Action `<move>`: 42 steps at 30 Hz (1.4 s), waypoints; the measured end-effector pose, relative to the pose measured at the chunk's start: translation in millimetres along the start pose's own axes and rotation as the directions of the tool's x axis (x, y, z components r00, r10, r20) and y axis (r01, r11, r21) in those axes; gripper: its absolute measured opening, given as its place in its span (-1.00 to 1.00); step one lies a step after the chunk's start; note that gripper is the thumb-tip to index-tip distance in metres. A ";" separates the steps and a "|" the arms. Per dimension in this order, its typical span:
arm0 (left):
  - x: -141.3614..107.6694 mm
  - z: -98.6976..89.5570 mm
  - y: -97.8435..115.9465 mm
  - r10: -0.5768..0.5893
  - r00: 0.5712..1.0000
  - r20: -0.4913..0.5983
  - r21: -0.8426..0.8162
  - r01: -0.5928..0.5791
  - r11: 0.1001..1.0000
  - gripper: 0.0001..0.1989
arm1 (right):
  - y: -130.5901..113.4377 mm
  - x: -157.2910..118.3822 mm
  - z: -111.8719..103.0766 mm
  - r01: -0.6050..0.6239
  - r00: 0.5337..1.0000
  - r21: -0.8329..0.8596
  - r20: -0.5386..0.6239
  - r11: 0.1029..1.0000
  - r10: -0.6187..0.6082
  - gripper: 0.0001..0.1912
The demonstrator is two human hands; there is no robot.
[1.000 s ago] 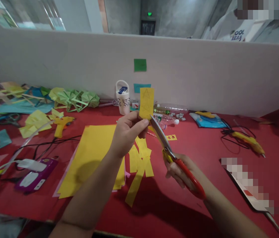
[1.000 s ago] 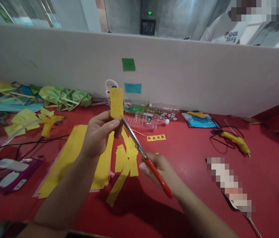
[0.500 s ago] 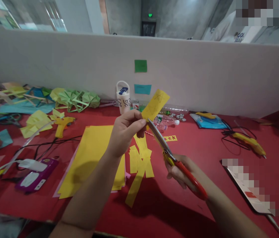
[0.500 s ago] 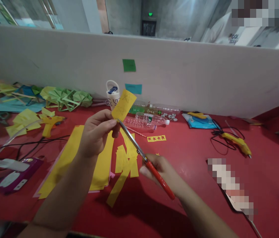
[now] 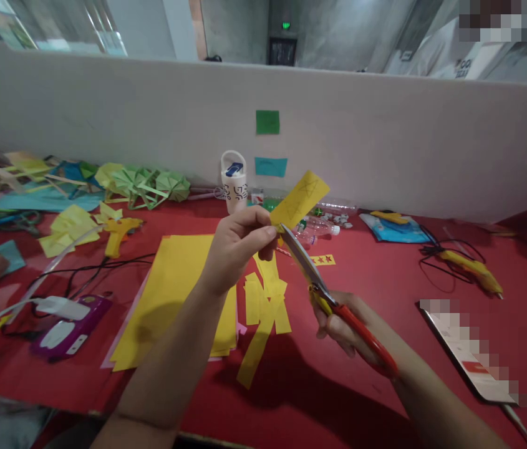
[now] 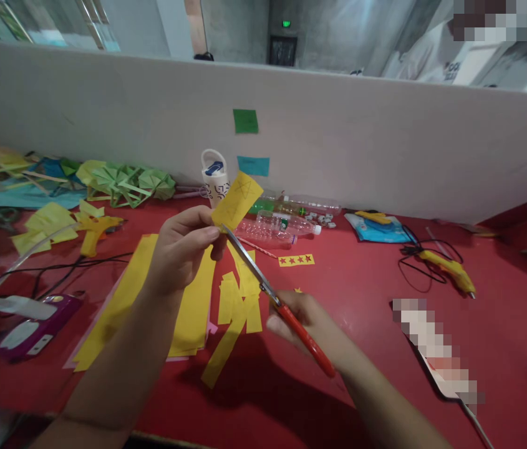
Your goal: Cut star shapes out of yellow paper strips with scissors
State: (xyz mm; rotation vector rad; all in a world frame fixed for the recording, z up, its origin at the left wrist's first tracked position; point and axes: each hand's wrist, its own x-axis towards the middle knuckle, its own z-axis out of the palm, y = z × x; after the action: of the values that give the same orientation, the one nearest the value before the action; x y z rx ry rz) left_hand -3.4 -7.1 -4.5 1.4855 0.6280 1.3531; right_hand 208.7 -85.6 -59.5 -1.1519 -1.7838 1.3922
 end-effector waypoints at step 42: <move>0.9 -10.1 4.2 -0.081 0.995 0.057 0.054 0.078 0.996 -0.89 | -4.5 -2.4 -2.3 -0.193 0.981 0.012 0.010 0.981 0.193 -0.34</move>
State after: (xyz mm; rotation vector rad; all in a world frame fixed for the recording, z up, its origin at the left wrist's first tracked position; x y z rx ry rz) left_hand -13.7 -4.6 -1.5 1.5207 0.6814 1.2357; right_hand 210.5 -87.1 -54.4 -1.3434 -1.7032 1.5181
